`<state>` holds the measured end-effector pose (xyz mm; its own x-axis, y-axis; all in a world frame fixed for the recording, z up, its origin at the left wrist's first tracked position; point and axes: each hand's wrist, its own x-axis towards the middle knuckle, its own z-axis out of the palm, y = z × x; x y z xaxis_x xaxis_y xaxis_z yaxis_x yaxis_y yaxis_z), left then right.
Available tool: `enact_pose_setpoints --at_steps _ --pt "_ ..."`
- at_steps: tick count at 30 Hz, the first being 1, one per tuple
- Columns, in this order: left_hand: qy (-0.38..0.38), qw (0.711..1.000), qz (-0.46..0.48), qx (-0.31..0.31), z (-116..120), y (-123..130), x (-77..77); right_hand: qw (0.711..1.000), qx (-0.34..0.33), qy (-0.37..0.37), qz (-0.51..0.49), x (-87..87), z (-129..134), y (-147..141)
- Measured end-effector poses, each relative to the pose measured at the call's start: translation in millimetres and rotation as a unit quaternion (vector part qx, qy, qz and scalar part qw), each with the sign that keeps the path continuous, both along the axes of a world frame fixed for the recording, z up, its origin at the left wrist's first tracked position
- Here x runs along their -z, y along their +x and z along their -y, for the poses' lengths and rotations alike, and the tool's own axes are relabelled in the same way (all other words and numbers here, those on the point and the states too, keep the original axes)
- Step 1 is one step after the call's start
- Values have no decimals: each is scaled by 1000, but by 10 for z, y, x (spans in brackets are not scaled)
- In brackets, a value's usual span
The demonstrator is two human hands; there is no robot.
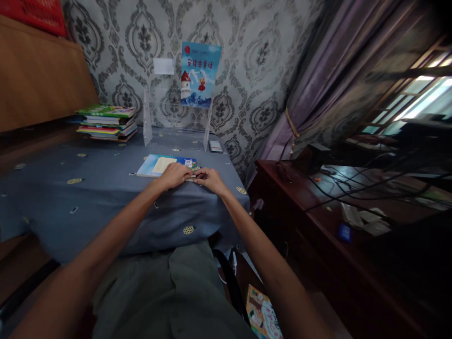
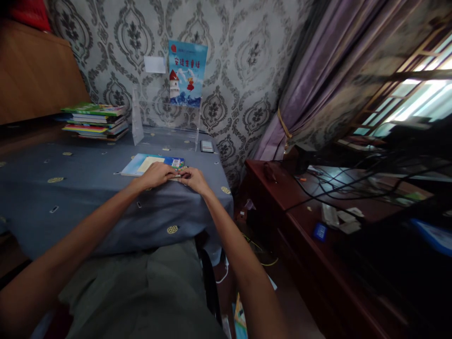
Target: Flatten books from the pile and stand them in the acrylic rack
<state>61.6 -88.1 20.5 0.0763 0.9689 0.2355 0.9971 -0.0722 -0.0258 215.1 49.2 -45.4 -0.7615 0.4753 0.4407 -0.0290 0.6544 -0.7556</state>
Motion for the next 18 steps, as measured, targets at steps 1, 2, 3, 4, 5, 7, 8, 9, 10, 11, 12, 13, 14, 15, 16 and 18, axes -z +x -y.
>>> enact_pose_setpoints --at_steps 1,2,3,4,5,7,8,9,10,11,12,13,14,15,16,18 --pt "2 1000 0 0 -2 -1 11 1000 -1 1 0 -1 -1 0" --pt "4 1000 1 -1 -3 -3 24 1000 -1 2 -1 -1 -3 0" --pt "7 1000 3 -1 -3 -4 40 1000 -1 4 0 -1 -3 0" --pt "9 1000 4 -2 -1 -6 57 1000 0 7 -1 -1 -1 2" --pt "12 1000 6 -1 4 -6 75 1000 2 10 0 -2 4 7" --pt "17 1000 9 1 20 -4 106 1000 5 21 2 -8 29 33" --pt "18 1000 11 2 32 -1 119 1000 7 27 3 -15 50 54" --pt "19 1000 11 4 46 2 129 999 9 35 6 -24 76 81" --pt "19 1000 11 4 61 7 136 999 11 44 8 -34 107 111" --pt "19 1000 11 5 76 12 141 998 13 54 11 -45 141 143" --pt "19 1000 10 6 92 18 143 998 17 65 12 -56 176 173" --pt "19 1000 10 6 108 25 144 997 20 75 14 -66 210 201" --pt "18 1000 10 7 124 31 145 996 24 87 17 -74 241 223" --pt "18 1000 11 8 139 37 145 994 29 100 19 -80 268 240" --pt "17 1000 11 10 154 42 147 993 33 112 22 -82 291 251" --pt "15 1000 13 13 180 47 155 990 39 132 28 -80 321 260"
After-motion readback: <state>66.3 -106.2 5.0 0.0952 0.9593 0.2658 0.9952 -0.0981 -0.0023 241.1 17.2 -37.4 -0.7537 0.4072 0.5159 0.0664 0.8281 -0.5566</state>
